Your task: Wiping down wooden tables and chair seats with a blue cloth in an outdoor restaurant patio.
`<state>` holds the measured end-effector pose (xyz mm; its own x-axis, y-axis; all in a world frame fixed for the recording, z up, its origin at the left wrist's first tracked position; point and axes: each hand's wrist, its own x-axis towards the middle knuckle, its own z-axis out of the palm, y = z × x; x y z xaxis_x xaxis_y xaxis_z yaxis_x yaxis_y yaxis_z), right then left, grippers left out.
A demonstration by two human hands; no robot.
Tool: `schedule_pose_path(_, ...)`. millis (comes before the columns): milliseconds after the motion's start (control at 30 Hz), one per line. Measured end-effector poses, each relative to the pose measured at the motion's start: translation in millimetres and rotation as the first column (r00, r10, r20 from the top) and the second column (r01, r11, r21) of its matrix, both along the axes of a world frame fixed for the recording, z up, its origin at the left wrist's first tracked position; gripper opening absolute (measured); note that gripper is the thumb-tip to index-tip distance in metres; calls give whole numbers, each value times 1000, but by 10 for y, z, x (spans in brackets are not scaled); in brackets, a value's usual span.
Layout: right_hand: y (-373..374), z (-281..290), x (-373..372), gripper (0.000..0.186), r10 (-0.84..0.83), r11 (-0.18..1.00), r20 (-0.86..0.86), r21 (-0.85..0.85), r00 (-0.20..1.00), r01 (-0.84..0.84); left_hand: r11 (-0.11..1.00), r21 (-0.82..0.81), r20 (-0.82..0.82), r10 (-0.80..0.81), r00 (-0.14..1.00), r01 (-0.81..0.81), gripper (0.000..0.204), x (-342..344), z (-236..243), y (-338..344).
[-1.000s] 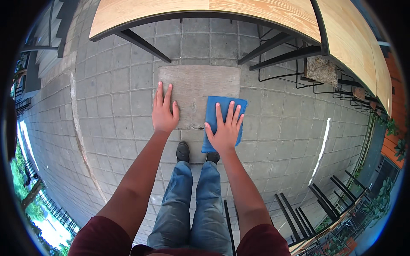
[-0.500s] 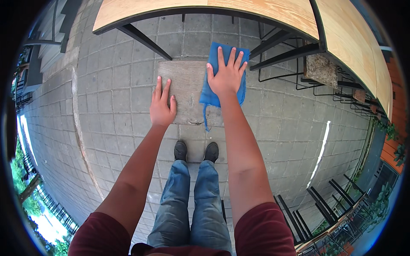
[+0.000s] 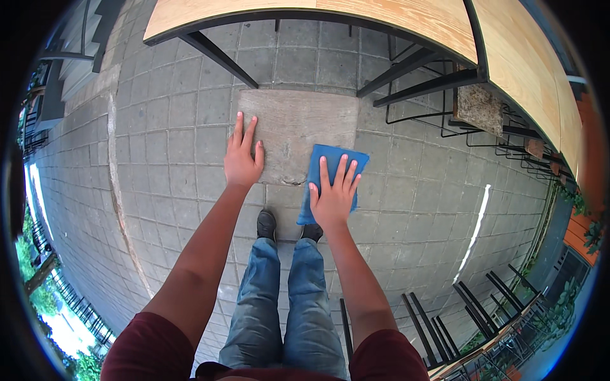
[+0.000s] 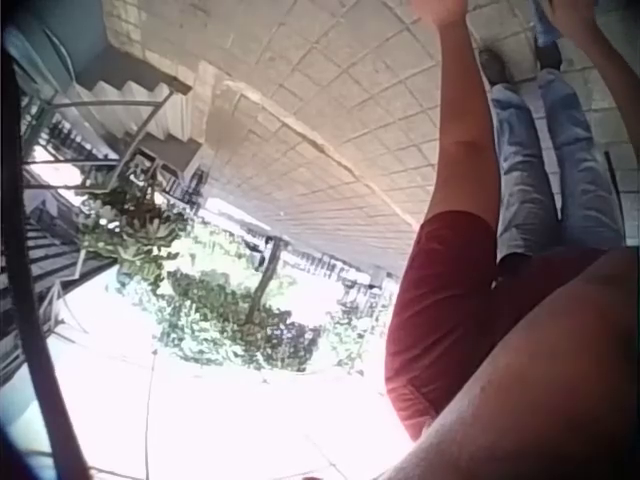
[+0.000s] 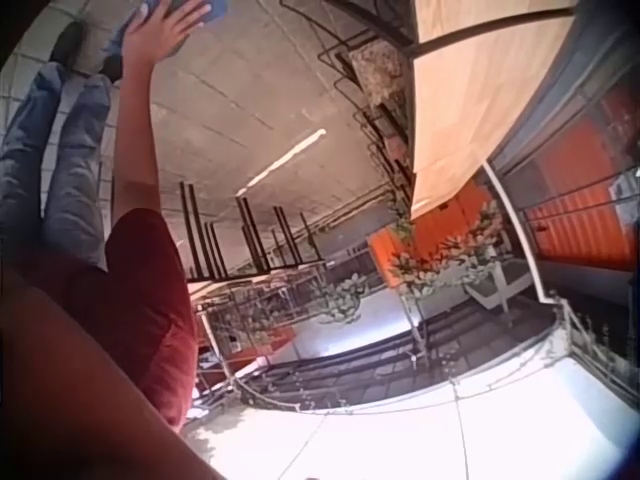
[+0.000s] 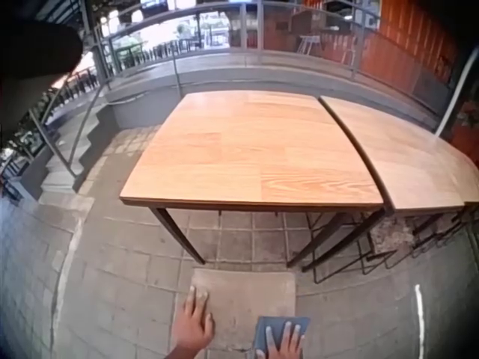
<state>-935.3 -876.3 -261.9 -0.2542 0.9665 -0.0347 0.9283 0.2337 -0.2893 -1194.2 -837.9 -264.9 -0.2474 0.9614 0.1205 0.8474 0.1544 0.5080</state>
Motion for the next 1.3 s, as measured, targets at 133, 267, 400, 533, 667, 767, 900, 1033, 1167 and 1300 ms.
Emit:
schedule_pose_path(133,14,61,5,69,-25,999,-62,-37,998,23,999,47,-21,-10,1000,11,61,-20,-15,-7)
schedule_pose_path(267,615,62,-142,74,-26,999,-66,33,997,29,1000,19,-34,-2,999,3,61,-61,-8,-28)
schedule_pose_path(400,1466,-57,-245,77,-44,990,-38,135,998,49,1000,12,-30,2,1000,-2,61,-17,-7,-7)
schedule_pose_path(533,2125,-126,-391,75,-59,982,9,179,998,56,1000,2,-13,11,1000,-11,61,-39,-22,-8)
schedule_pose_path(667,2155,-155,-342,73,-49,983,58,182,997,37,1000,10,-5,5,1000,-5,61,-11,-36,10)
schedule_pose_path(767,1854,-151,-320,73,-7,976,-9,217,1000,9,1000,26,-2,-6,1000,6,61,-49,-21,-11)
schedule_pose_path(900,1101,6,-184,74,37,990,-40,136,999,-31,1000,-14,20,9,1000,-9,62,-31,-15,2)
schedule_pose_path(1033,324,63,-66,77,50,998,-60,43,997,-47,998,-1,16,63,998,-63,66,-25,23,-1)
schedule_pose_path(1167,52,59,-72,78,33,999,-30,-23,999,-34,999,37,-36,40,999,-39,70,-38,-26,4)
schedule_pose_path(1300,325,30,-192,76,39,999,23,-2,999,-39,999,8,-18,43,999,-43,70,-63,-35,-28)
